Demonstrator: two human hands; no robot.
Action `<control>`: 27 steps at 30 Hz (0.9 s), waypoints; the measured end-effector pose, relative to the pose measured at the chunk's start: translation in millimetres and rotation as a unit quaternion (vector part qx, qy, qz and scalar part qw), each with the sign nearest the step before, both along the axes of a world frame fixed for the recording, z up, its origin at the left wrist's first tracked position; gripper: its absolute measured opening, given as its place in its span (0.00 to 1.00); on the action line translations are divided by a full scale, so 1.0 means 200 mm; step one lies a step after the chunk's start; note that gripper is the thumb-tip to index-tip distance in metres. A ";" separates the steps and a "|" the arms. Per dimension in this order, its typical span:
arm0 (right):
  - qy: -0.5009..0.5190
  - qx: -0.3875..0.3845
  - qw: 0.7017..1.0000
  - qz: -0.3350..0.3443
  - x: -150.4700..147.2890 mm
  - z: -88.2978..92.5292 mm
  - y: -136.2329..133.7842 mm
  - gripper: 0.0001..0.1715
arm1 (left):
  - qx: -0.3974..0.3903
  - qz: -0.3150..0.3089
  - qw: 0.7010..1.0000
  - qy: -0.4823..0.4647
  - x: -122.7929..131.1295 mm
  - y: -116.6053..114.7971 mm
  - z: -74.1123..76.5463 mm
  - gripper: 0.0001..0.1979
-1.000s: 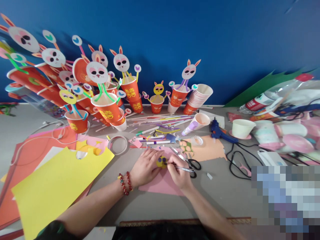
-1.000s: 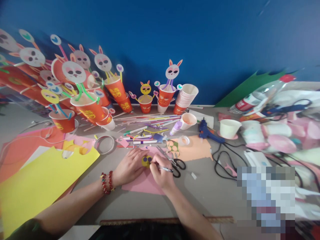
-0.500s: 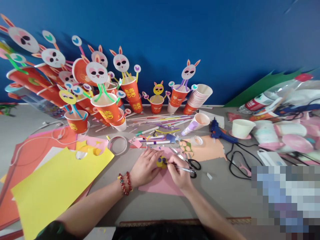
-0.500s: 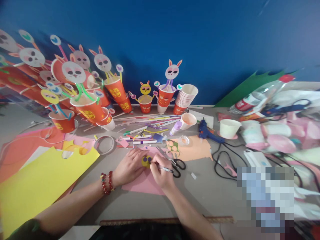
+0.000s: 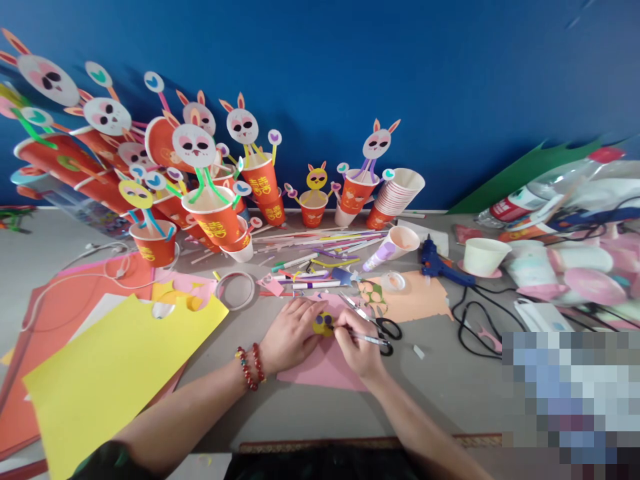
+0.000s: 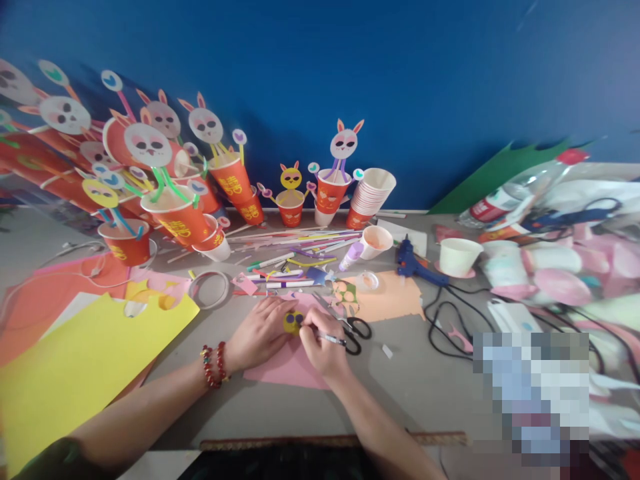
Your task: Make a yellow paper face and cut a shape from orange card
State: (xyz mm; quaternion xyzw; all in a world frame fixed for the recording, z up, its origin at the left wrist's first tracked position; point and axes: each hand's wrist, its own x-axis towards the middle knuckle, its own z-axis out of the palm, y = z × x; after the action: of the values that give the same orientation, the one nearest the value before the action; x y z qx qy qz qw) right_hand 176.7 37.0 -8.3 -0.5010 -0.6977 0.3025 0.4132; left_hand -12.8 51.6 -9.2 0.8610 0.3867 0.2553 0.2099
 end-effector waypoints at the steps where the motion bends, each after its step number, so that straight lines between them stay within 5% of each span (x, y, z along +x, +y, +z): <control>1: 0.000 0.002 1.000 -0.001 0.00 0.00 0.00 0.12 | 0.000 0.001 1.000 0.000 0.00 0.00 0.00 0.29; 27: 0.158 0.002 0.986 -0.055 0.01 -0.03 -0.06 0.05 | 0.009 0.008 1.000 0.000 0.00 0.00 -0.01 0.27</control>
State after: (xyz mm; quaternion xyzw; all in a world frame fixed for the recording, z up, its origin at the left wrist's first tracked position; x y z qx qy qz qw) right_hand 179.7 25.2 -14.9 -0.4836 -0.5954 0.3537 0.5353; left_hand -12.9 51.2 -11.6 0.8597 0.3912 0.2606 0.2000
